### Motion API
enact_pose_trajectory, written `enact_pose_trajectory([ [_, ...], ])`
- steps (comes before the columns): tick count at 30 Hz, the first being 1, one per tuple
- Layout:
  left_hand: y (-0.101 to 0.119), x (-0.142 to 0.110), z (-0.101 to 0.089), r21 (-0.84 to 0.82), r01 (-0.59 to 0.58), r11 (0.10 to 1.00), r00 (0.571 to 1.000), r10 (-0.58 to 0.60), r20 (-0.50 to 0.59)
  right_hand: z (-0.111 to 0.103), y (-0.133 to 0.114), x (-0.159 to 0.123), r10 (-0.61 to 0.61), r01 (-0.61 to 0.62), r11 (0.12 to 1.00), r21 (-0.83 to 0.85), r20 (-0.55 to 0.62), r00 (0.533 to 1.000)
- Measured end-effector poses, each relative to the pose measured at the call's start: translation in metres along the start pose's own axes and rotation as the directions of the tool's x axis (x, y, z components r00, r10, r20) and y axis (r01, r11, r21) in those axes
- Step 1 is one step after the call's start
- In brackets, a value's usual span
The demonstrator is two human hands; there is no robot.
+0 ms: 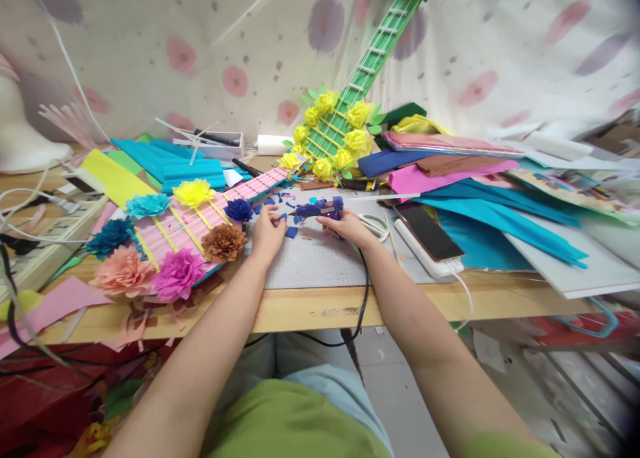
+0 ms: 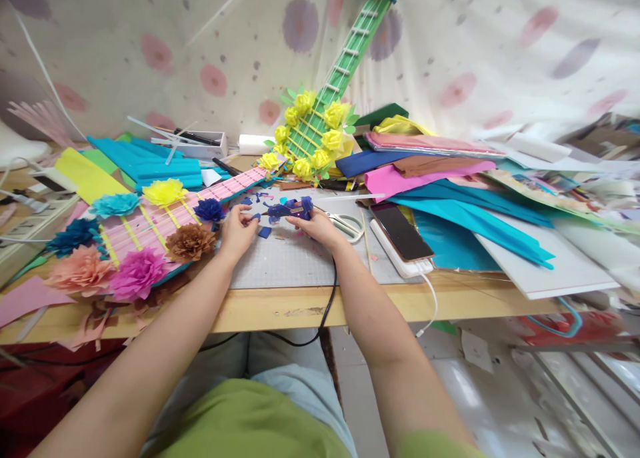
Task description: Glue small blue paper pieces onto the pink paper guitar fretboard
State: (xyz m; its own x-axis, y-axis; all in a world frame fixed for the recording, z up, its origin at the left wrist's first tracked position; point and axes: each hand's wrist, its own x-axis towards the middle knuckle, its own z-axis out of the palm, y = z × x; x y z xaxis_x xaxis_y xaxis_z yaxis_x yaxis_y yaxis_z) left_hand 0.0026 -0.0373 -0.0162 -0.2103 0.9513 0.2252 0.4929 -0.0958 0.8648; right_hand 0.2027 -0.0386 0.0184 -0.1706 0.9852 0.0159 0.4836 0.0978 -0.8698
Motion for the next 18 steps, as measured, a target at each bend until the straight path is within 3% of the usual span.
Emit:
enact_pose_trajectory([
  [18,-0.0051,0.0010,0.0033,-0.090,0.000,0.996,0.999,-0.003,-0.032,0.0020,0.0032,0.0012,0.020,-0.022,0.995,-0.096,-0.019,1.000],
])
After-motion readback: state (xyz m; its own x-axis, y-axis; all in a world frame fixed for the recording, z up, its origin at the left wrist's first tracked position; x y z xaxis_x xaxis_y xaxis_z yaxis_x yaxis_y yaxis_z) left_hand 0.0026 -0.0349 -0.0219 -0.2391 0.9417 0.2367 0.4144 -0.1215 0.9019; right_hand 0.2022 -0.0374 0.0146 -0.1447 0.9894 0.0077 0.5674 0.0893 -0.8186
